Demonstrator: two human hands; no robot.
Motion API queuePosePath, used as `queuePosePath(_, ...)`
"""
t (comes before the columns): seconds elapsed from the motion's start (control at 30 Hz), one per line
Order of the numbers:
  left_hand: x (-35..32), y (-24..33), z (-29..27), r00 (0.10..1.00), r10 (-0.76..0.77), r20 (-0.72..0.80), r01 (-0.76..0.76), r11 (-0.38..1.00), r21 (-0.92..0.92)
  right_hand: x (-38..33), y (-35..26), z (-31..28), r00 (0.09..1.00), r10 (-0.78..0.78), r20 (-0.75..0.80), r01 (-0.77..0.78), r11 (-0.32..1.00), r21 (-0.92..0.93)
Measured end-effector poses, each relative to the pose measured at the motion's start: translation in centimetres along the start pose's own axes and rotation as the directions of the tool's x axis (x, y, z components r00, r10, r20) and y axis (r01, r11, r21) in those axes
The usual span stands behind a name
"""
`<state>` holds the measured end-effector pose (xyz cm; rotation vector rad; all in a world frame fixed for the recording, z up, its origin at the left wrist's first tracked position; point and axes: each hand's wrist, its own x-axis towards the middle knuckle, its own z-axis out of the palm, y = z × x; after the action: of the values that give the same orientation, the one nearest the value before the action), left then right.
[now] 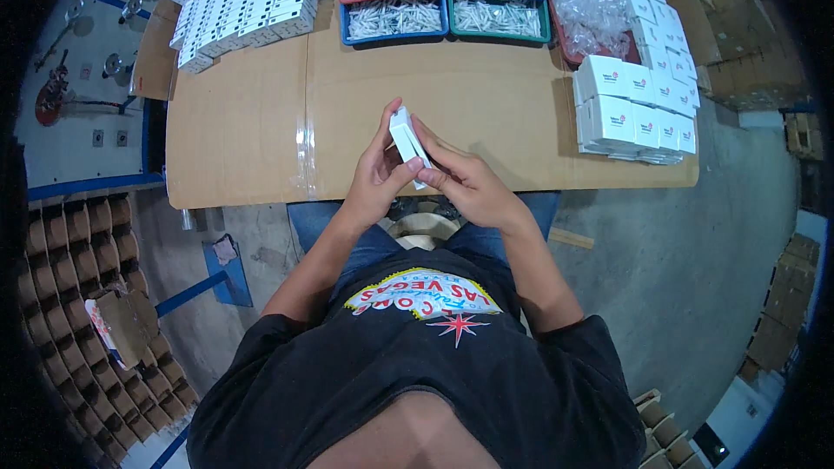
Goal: The person assembles small electrical components by inserting blue plastic pieces and white pins into white rectangular boxes. They handle the boxes one at a time, rotate them to align parts, and place the finished units into a stack on the table.
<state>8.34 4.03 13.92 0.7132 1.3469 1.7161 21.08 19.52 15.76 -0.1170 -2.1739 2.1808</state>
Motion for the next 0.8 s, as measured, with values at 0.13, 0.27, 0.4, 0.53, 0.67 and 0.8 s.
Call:
queuePosePath(0.13,0.0,0.0,0.3,1.000,0.019,0.007,-0.019,1.000,0.005,-0.3,-0.5,0.1,0.999,-0.047,-0.010,0.046,0.995,-0.093)
queuePosePath(0.27,-0.1,0.3,0.7,1.000,0.017,-0.001,-0.017,1.000,0.009,-0.5,-0.3,0.1,0.997,-0.070,-0.018,0.067,0.991,-0.118)
queuePosePath(0.4,-0.3,0.2,0.7,1.000,0.016,-0.004,-0.015,1.000,0.017,-0.6,-0.1,0.1,0.997,-0.074,-0.010,0.073,0.991,-0.110)
queuePosePath(0.53,0.1,0.3,0.9,0.999,0.024,-0.022,-0.024,0.999,0.024,-0.3,-0.9,0.2,0.999,0.006,-0.037,-0.005,0.999,0.038)
queuePosePath(0.67,0.4,1.0,0.6,1.000,-0.010,-0.017,0.012,0.996,0.091,-0.1,-1.2,0.5,0.992,-0.016,-0.128,0.031,0.993,0.111)
queuePosePath(0.8,0.4,0.6,0.9,0.999,0.027,-0.016,-0.026,0.998,0.058,-0.5,0.0,0.0,0.983,-0.014,-0.182,0.024,0.998,0.053)
